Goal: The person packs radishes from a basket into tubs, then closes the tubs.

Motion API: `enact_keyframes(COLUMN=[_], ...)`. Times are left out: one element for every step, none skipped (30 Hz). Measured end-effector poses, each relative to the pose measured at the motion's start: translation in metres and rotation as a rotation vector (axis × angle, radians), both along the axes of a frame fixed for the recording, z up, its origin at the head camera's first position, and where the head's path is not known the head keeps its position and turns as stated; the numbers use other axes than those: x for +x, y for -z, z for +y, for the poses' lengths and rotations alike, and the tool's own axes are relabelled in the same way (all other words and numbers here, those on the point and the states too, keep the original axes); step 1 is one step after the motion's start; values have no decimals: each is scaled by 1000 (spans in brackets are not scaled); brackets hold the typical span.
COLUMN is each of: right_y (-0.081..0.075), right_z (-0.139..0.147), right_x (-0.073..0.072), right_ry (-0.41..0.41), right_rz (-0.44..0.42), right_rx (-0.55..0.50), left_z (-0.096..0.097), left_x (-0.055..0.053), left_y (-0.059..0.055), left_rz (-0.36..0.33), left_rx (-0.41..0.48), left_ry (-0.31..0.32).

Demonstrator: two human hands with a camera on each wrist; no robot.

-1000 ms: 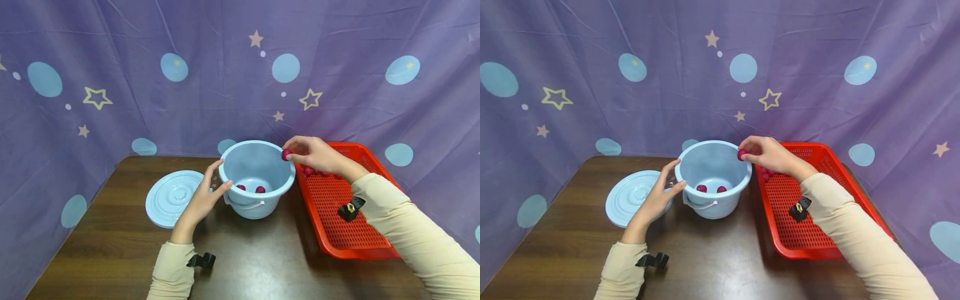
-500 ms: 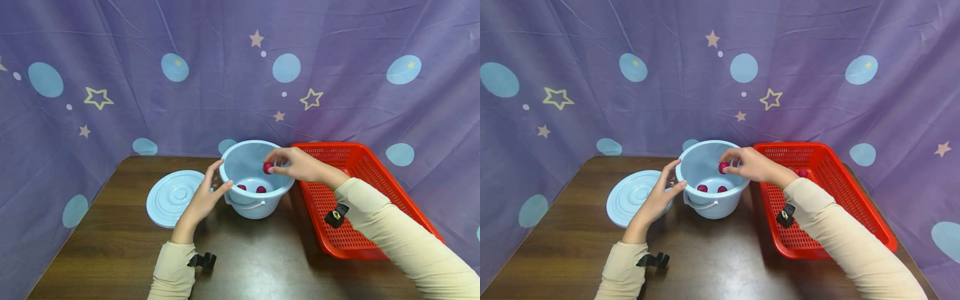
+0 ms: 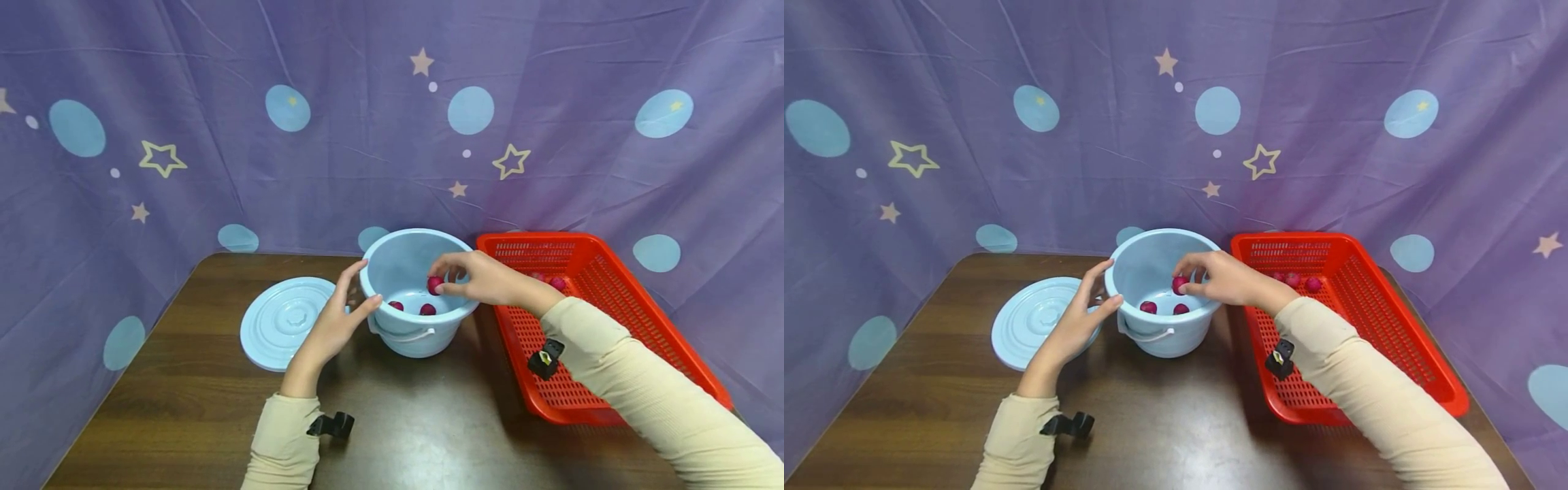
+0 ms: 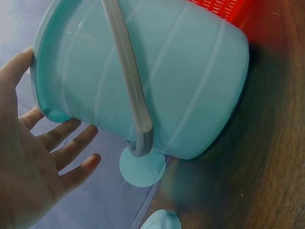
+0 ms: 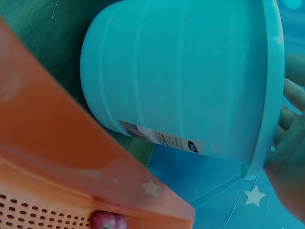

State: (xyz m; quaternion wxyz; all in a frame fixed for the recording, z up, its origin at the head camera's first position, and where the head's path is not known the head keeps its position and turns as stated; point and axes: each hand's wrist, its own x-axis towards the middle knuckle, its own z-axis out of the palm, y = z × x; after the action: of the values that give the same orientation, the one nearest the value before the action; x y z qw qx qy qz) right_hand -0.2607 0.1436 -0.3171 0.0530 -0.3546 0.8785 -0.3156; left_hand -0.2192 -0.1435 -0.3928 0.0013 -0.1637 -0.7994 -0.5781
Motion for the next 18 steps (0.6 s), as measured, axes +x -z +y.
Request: enact_keyframes(right_y=[-1, -1, -2, -3, -4, -5, -6, -7, -8, -10, -11, -11, -12, -12, -12, -12, -12, -11], right_z=[1, 1, 2, 4, 5, 6, 8, 10, 12, 14, 17, 21, 24, 29, 33, 38, 42, 47], right_x=[0, 0, -1, -1, -1, -2, -2, -3, -3, -3, -4, -4, -5, -6, -7, -7, -8, -9], right_ry=[-4, -6, -7, -6, -1, 8, 15, 26, 39, 52, 65, 76, 89, 104, 117, 130, 142, 156], right_rz=[2, 6, 8, 11, 11, 11, 13, 16, 17, 20, 23, 28, 33, 38, 42, 45, 47, 39], right_rx=[-14, -28, -43, -57, -70, -79, -89, -93, -99, -102, -106, -111, -114, -117, -121, -125, -130, -138], left_z=[0, 0, 1, 1, 1, 1, 1, 1, 1, 1, 1, 1, 1, 1, 1, 1, 1, 1], left_x=[0, 0, 0, 0, 0, 0, 0, 0, -1, -1, -1, -1, -1, -1, -1, -1, -1, -1], left_y=[0, 0, 0, 0, 0, 1, 1, 1, 1, 2, 2, 2, 2, 2, 2, 2, 2, 2], left_rz=[0, 0, 0, -1, -2, -2, -3, -4, -4, -4, -3, -2, -2, 0, 2, 3, 5, 6], left_rx=[0, 0, 2, 4, 6, 8, 11, 14, 18, 21, 23, 23, 25, 26, 27, 26, 26, 25], left_ry=[0, 0, 2, 3, 4, 5, 6, 7, 7, 6, 6, 6, 5, 5, 4, 4, 5, 5])
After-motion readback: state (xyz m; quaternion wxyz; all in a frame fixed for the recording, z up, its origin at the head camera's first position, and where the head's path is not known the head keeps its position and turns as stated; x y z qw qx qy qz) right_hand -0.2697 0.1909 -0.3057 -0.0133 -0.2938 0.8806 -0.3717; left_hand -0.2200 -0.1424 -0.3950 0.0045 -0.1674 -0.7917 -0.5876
